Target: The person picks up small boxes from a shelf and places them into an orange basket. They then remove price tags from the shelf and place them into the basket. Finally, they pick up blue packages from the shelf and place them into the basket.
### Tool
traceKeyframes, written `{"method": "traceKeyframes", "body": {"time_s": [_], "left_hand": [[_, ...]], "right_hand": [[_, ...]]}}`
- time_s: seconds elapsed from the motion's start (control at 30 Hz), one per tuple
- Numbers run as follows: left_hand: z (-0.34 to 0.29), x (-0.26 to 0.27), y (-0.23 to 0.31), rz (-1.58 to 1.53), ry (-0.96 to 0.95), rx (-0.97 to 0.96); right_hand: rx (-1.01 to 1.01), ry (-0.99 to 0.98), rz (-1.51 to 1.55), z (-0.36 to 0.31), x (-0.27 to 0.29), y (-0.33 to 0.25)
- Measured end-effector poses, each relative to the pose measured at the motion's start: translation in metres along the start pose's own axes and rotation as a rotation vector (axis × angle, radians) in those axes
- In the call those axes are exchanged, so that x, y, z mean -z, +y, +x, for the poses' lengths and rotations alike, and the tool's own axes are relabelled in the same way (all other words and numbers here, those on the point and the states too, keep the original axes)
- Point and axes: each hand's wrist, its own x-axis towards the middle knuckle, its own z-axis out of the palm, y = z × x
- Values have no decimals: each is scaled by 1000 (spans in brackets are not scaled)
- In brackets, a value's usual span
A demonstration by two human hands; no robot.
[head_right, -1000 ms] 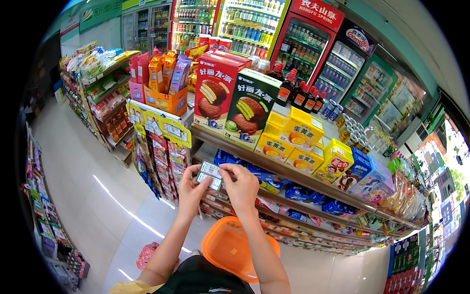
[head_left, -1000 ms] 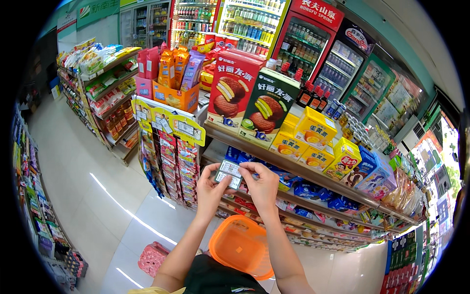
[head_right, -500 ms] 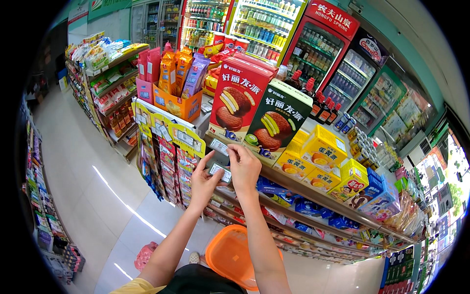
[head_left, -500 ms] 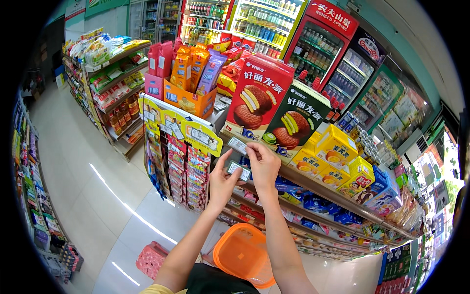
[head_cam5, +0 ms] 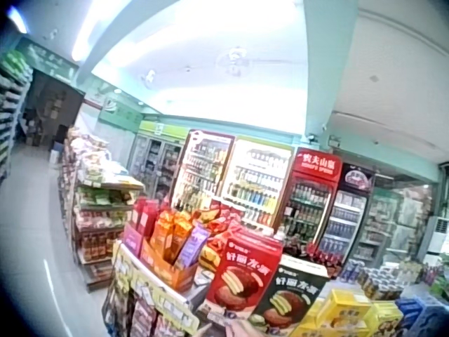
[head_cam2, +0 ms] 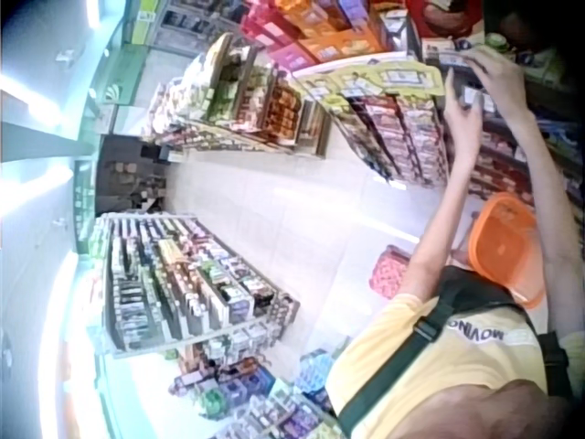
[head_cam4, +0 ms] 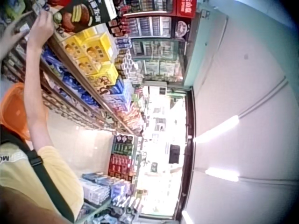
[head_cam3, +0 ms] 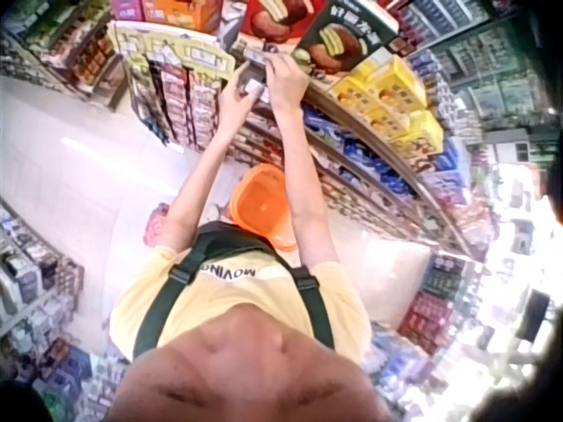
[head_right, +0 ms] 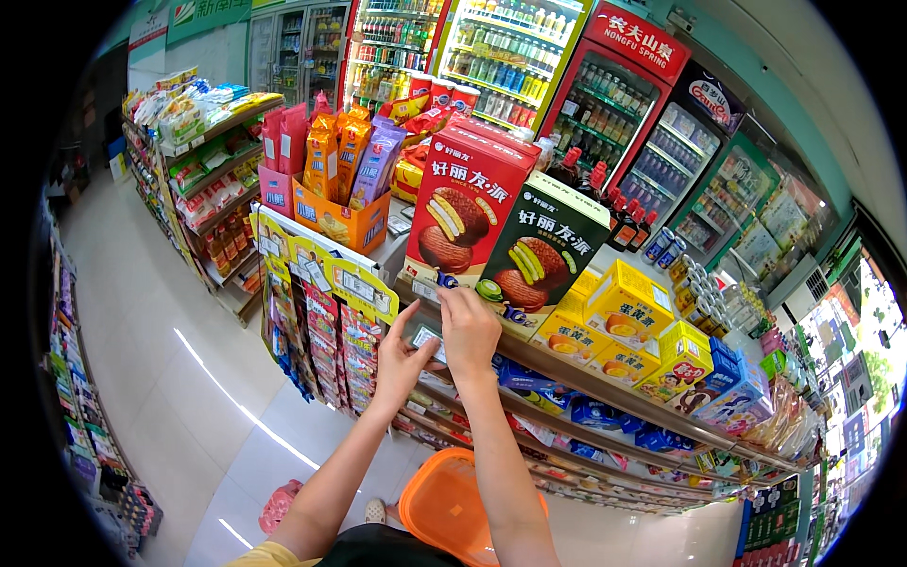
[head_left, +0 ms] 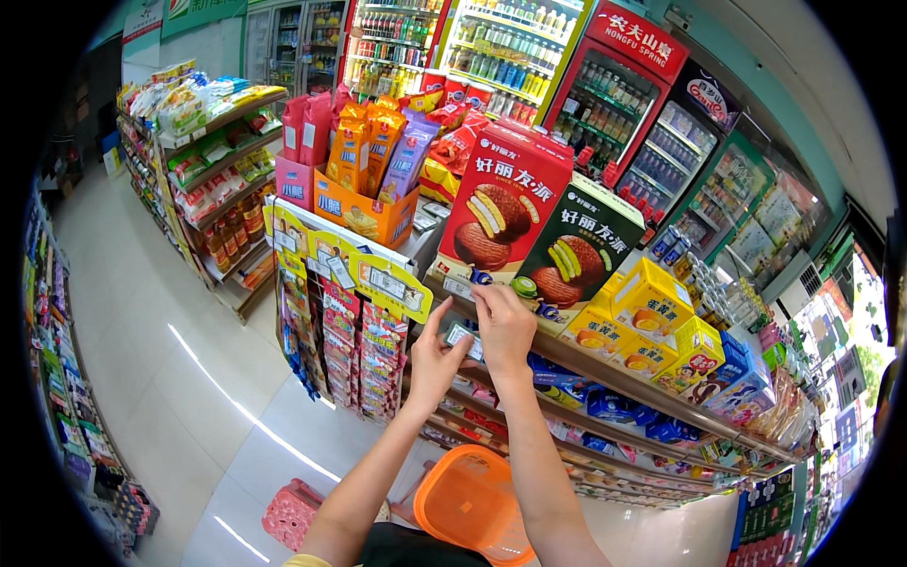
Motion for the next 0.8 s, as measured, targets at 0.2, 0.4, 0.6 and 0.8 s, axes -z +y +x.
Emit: {"method": "traceKeyframes", "body": {"time_s": [0.2,0.4,0.6,0.8], "left_hand": [[5,-3,-10,-34,-2,-32],[7,-1,-24,16,-12,-97],[1,-3,-11,16,-14,-57],[2,-2,-20,72,-9,-84]], "right_hand": [[46,-20,-50,-4,-1,1],[88,-35,-114,-10,-3,1],[105,-44,-170,-13,-1,2],[112,-42,-193,-14,-3,1]]}}
